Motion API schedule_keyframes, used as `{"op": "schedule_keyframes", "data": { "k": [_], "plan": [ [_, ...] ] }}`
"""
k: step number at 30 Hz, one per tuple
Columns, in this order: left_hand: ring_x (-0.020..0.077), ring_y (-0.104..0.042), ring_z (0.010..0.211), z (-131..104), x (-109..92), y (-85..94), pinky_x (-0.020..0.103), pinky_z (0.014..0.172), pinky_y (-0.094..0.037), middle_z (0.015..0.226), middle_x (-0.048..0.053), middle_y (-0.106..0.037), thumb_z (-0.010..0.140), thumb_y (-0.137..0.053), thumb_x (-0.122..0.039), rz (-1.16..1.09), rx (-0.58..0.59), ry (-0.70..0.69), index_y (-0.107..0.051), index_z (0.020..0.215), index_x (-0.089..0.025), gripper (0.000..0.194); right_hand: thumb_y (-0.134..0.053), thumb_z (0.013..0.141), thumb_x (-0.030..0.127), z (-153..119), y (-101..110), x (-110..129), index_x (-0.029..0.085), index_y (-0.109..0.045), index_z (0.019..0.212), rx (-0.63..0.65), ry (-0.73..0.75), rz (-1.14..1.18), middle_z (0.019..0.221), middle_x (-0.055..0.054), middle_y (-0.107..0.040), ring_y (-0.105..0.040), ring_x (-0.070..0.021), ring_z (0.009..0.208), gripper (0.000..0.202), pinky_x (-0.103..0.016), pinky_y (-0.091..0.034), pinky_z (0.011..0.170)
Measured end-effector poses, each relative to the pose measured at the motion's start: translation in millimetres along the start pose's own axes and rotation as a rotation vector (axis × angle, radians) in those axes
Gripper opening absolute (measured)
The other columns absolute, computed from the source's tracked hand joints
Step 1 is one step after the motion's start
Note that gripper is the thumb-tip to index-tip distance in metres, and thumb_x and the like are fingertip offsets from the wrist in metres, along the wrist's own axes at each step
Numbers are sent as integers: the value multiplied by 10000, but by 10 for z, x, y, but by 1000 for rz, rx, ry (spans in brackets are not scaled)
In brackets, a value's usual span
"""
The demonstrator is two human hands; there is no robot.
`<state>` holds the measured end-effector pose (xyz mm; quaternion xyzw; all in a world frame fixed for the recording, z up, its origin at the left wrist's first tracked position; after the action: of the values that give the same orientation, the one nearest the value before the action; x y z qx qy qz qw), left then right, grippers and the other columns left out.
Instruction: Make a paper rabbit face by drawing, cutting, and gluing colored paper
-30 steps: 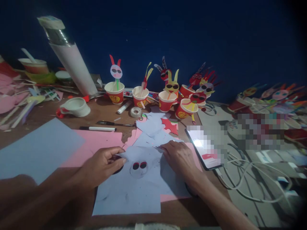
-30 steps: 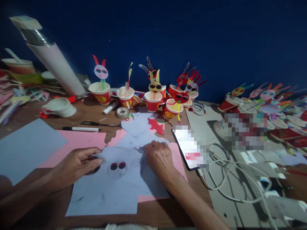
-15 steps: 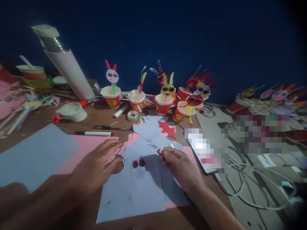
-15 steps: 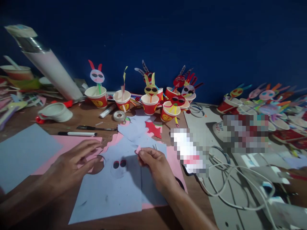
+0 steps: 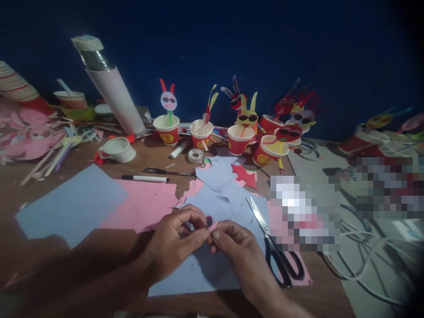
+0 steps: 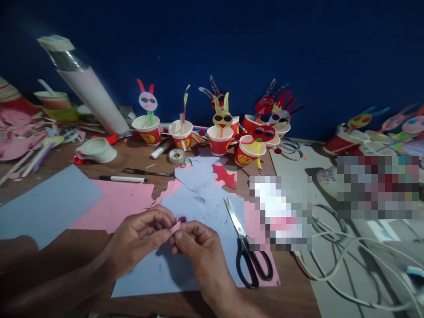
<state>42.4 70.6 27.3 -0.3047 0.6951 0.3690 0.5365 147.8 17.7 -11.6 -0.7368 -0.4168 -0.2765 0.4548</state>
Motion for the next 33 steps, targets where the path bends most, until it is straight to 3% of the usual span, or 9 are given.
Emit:
{"op": "schedule_keyframes", "data": {
  "k": [6,12,16,19,33],
  "plan": [
    [143,-543,736,-164,132,25,232,662,-444,771,33,-562,762,-515,-188,56,14,42,-530,640,-162,126,-697,693,344,-91,-57,-147,156,-596,692,46,-47,-88,588,31,-567,-483,-82,538,213,-213,-374,556],
    [133,-520,664,-330,170,31,226,602,-440,769,20,-575,722,-534,-225,99,5,159,-550,747,-182,52,-536,819,248,-225,-104,-107,173,-567,746,144,56,-566,635,43,-495,-418,-89,588,109,-203,-337,539],
    [123,-512,654,-367,134,-13,216,603,-420,720,3,-560,740,-523,-196,164,45,90,-524,655,-185,86,-508,823,217,-258,-134,-85,190,-581,760,173,75,-754,655,41,-541,-456,-94,597,100,-207,-365,558],
    [121,-516,644,-366,142,-32,216,596,-417,704,6,-557,772,-503,-193,191,65,54,-499,613,-179,159,-508,823,222,-264,-150,-74,195,-590,766,186,87,-793,657,40,-557,-461,-91,583,103,-201,-361,535],
    [94,-452,566,-356,136,-49,192,510,-373,637,-10,-508,790,-496,-207,211,48,31,-514,628,-166,168,-524,835,265,-257,-69,46,203,-595,737,118,138,-866,627,43,-560,-493,-98,577,136,-197,-371,523]
  ]
}}
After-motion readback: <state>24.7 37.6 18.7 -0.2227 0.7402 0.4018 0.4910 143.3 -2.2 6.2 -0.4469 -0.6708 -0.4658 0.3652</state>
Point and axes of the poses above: each hand's wrist, its own z-axis towards the middle knuckle, its own y-axis out of the back of the hand, x = y × z, the point moved 8 cm from there along z, towards the middle knuckle
